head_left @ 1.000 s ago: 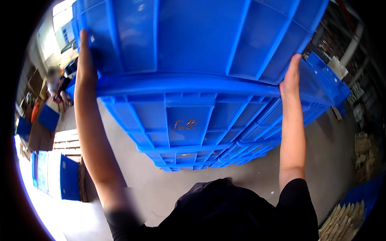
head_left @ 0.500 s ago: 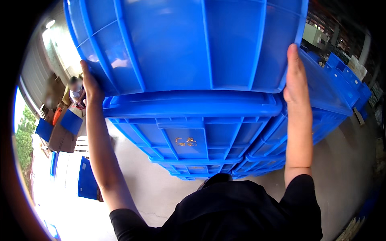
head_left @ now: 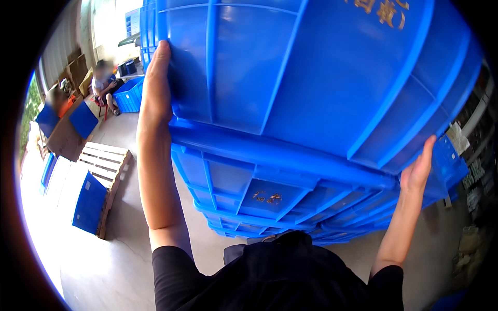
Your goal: The person lifts and stacks blue plastic crates in a warehouse, then moves to a table to pick up blue plastic spools and place them into a blue crate. The person handles the crates and spools by hand throughout the clip.
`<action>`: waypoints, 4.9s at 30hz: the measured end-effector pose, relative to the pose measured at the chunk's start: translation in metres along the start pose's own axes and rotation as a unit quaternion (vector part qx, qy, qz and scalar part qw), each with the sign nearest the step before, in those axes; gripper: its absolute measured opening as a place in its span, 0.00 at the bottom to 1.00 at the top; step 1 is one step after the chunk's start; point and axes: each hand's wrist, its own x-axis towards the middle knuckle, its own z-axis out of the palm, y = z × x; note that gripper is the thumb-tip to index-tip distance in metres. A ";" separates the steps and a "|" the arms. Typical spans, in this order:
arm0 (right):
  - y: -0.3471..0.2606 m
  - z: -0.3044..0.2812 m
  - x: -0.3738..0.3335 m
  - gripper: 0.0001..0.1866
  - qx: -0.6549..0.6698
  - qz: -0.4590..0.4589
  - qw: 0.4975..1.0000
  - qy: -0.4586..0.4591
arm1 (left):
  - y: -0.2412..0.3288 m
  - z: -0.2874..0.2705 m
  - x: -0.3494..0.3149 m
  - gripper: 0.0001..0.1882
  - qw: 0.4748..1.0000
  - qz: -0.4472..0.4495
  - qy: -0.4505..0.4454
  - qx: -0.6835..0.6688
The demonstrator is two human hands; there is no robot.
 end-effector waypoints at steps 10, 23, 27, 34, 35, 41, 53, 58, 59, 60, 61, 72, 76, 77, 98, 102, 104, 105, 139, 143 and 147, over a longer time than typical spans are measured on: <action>0.019 -0.013 0.011 0.41 -0.036 0.002 0.999 0.024 | 0.007 0.015 -0.002 0.24 0.999 0.025 0.036 0.020; 0.005 -0.018 -0.012 0.37 -0.054 -0.052 0.995 0.063 | 0.021 -0.037 -0.001 0.30 0.982 0.006 -0.149 0.119; -0.002 0.067 -0.067 0.31 -0.255 -0.316 0.895 0.182 | 0.015 -0.103 0.019 0.33 0.949 0.103 -0.275 0.117; 0.017 0.254 -0.123 0.33 -0.365 -0.478 0.798 0.039 | -0.059 -0.258 0.064 0.34 0.950 -0.146 -0.231 0.148; 0.014 0.284 -0.127 0.34 -0.353 -0.445 0.822 0.042 | -0.064 -0.281 0.073 0.33 0.951 -0.149 -0.226 0.151; 0.018 0.342 -0.121 0.37 -0.497 -0.400 0.767 0.066 | -0.112 -0.334 0.099 0.30 0.951 -0.217 -0.215 0.051; 0.031 0.343 -0.140 0.43 -0.402 -0.209 0.854 0.255 | -0.253 -0.249 0.231 0.22 0.914 -0.255 -0.313 -0.020; 0.038 0.356 -0.158 0.43 -0.364 -0.155 0.864 0.312 | -0.269 -0.149 0.312 0.18 0.954 -0.068 -0.284 -0.068; 0.038 0.357 -0.162 0.43 -0.360 -0.149 0.864 0.320 | -0.271 -0.126 0.328 0.17 0.956 -0.041 -0.279 -0.077; 0.034 0.358 -0.165 0.43 -0.362 -0.146 0.861 0.326 | -0.273 -0.103 0.347 0.18 0.959 0.010 -0.277 -0.066; 0.036 0.365 -0.167 0.43 -0.361 -0.144 0.860 0.330 | -0.278 -0.080 0.367 0.18 0.959 0.062 -0.271 -0.054; 0.024 0.407 -0.240 0.44 -0.457 -0.132 0.822 0.313 | -0.314 0.100 0.468 0.37 0.862 -0.268 -0.420 -0.090; 0.028 0.429 -0.196 0.40 -0.339 -0.074 0.760 0.549 | -0.315 0.100 0.465 0.34 0.847 -0.254 -0.453 -0.110; 0.031 0.432 -0.190 0.40 -0.349 -0.096 0.756 0.545 | -0.320 0.103 0.467 0.33 0.850 -0.243 -0.450 -0.123; 0.021 0.435 -0.135 0.38 -0.337 -0.239 0.717 0.561 | -0.291 0.074 0.455 0.23 0.944 0.055 -0.323 0.028; 0.011 0.414 -0.147 0.40 -0.318 -0.214 0.746 0.545 | -0.312 0.076 0.471 0.24 0.910 0.121 -0.395 0.047; -0.006 0.404 -0.163 0.41 -0.349 -0.198 0.716 0.571 | -0.334 0.077 0.465 0.24 0.864 0.150 -0.480 -0.004; -0.005 0.408 -0.162 0.42 -0.388 -0.176 0.698 0.576 | -0.334 0.073 0.462 0.23 0.869 0.127 -0.478 0.012; 0.034 0.502 -0.124 0.30 -0.430 -0.227 0.729 0.481 | -0.387 0.087 0.497 0.17 0.923 0.010 -0.384 0.019; 0.026 0.484 -0.144 0.28 -0.445 -0.206 0.727 0.481 | -0.358 0.074 0.485 0.21 0.937 0.011 -0.349 0.011; 0.028 0.465 -0.140 0.31 -0.396 -0.231 0.756 0.467 | -0.334 0.063 0.449 0.24 0.946 0.016 -0.322 -0.045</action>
